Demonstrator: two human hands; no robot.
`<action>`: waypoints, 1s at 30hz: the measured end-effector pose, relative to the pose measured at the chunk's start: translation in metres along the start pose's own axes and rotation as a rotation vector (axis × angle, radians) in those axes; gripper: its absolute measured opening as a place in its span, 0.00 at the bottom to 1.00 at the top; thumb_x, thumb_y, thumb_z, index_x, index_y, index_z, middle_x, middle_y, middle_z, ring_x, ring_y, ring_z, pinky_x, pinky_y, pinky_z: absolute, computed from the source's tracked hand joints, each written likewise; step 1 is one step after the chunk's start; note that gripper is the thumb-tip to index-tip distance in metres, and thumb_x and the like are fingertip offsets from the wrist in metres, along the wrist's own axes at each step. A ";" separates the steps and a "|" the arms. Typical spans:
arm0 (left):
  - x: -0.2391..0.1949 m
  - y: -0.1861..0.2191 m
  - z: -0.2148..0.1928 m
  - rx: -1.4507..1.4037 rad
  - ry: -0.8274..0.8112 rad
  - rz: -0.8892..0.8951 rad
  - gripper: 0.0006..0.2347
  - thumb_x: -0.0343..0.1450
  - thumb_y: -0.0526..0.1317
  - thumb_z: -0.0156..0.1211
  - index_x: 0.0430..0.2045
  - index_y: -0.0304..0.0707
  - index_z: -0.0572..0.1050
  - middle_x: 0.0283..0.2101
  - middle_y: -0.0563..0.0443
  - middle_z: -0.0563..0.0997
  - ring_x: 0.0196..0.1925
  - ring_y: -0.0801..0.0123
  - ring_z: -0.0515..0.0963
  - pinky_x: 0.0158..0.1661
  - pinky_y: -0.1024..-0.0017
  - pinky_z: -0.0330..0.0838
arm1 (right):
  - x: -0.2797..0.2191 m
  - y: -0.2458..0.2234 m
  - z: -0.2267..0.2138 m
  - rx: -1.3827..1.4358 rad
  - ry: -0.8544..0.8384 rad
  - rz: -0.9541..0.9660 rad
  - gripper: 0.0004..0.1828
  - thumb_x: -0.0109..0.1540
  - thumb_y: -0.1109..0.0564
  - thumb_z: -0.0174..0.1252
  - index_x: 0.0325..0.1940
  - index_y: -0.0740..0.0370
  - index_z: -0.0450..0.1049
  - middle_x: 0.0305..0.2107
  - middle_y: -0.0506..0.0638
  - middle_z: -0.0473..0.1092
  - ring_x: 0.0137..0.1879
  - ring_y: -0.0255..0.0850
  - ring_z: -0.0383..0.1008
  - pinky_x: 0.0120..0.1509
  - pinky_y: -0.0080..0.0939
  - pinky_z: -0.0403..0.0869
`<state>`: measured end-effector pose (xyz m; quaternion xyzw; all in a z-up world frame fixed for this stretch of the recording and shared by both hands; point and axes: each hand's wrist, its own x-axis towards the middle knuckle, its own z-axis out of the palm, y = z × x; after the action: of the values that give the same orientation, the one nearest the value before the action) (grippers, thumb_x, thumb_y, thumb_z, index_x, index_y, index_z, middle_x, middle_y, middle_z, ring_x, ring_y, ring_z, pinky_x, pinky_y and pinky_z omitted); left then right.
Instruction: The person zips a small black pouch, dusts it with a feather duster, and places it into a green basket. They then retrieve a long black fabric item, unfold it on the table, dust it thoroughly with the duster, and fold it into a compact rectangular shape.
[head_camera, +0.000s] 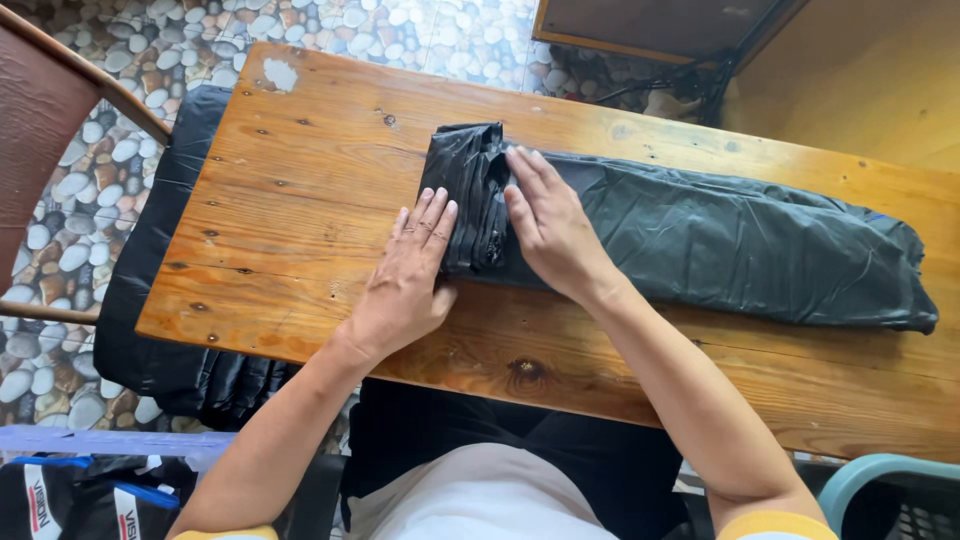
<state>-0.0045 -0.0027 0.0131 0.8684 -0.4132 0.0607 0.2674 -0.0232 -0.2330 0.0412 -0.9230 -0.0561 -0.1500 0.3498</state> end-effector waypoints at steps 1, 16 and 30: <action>0.001 0.005 -0.007 -0.004 -0.092 0.010 0.41 0.60 0.32 0.60 0.73 0.26 0.53 0.77 0.29 0.51 0.79 0.41 0.47 0.74 0.48 0.39 | -0.006 0.003 0.004 -0.020 -0.017 -0.044 0.27 0.74 0.48 0.42 0.76 0.59 0.60 0.68 0.62 0.62 0.75 0.61 0.58 0.78 0.58 0.58; 0.083 -0.039 0.007 0.179 0.090 0.092 0.18 0.79 0.47 0.48 0.62 0.46 0.73 0.60 0.46 0.76 0.66 0.57 0.73 0.63 0.58 0.65 | -0.027 -0.001 0.022 -0.489 -0.167 -0.099 0.31 0.75 0.43 0.35 0.75 0.64 0.60 0.71 0.61 0.59 0.80 0.52 0.51 0.81 0.61 0.41; 0.094 -0.026 0.050 0.233 -0.064 -0.018 0.28 0.81 0.54 0.32 0.71 0.33 0.62 0.74 0.37 0.62 0.78 0.53 0.54 0.74 0.50 0.38 | -0.020 0.002 0.008 -0.348 0.173 -0.103 0.27 0.73 0.52 0.47 0.73 0.68 0.63 0.66 0.64 0.65 0.75 0.57 0.61 0.79 0.58 0.55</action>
<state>0.0709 -0.0795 -0.0095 0.8988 -0.4038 0.0780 0.1516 -0.0394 -0.2289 0.0277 -0.9491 -0.0464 -0.2540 0.1802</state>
